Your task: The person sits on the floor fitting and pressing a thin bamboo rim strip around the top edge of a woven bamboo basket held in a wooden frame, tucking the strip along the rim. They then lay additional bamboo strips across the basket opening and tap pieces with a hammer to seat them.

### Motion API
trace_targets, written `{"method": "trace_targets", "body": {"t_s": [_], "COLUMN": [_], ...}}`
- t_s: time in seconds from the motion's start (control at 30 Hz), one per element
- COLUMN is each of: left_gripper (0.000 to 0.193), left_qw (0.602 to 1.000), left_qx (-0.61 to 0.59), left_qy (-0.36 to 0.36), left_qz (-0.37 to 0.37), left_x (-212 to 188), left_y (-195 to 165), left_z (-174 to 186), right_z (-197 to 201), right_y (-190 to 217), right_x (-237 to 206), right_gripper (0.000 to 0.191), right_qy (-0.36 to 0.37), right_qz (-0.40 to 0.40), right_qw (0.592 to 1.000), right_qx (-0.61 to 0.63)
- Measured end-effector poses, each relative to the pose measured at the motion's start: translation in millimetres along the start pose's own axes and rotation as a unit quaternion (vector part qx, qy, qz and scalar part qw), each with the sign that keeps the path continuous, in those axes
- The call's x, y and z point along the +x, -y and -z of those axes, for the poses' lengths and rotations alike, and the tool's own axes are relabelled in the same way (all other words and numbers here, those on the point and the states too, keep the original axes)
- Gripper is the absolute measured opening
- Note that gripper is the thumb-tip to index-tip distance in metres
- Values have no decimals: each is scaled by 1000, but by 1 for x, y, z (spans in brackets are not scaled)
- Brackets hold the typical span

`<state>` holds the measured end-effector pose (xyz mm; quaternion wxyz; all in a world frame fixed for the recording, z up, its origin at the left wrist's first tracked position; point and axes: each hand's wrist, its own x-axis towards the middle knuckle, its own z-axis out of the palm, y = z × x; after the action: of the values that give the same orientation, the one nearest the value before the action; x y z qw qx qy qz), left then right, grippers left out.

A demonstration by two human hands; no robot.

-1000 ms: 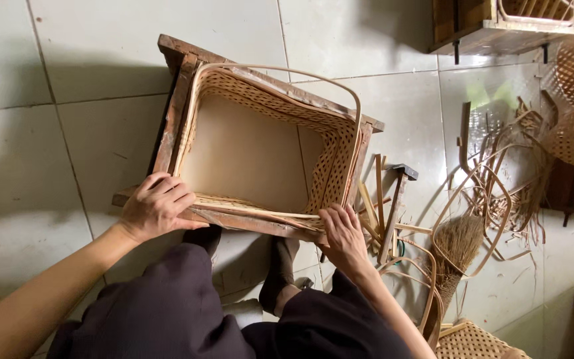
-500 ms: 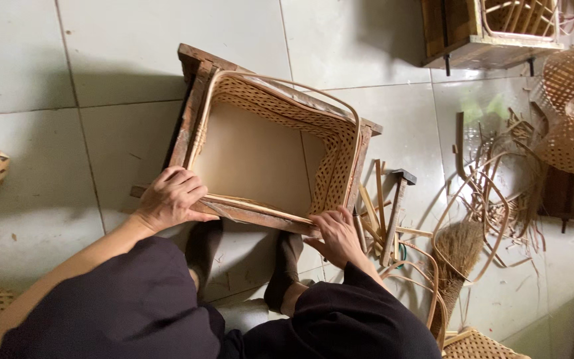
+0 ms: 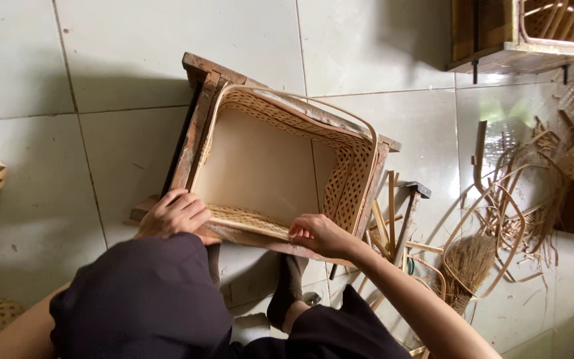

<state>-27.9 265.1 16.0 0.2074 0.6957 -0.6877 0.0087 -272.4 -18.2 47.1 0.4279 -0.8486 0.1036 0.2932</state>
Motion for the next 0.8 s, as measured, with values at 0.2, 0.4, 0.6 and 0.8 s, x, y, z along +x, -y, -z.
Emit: {"method": "trace_targets", "body": {"t_s": [0.2, 0.4, 0.6, 0.8], "left_gripper": [61, 58, 57, 59], "left_qw": [999, 999, 1000, 998], "left_qx": [25, 22, 27, 53], "left_qy": [-2, -22, -5, -27], "left_qz": [-23, -16, 2, -7], "left_x": [-1, -3, -3, -9], "left_y": [8, 5, 3, 5], "left_z": [-12, -15, -15, -23], "right_z": [10, 8, 8, 4], "right_y": [14, 10, -6, -17], "right_x": [16, 33, 48, 53], "right_gripper": [27, 31, 38, 46], "right_qy": [6, 54, 149, 201], "right_qz": [42, -1, -4, 1], "right_qw": [998, 997, 986, 974], "right_qx": [50, 62, 79, 105]}}
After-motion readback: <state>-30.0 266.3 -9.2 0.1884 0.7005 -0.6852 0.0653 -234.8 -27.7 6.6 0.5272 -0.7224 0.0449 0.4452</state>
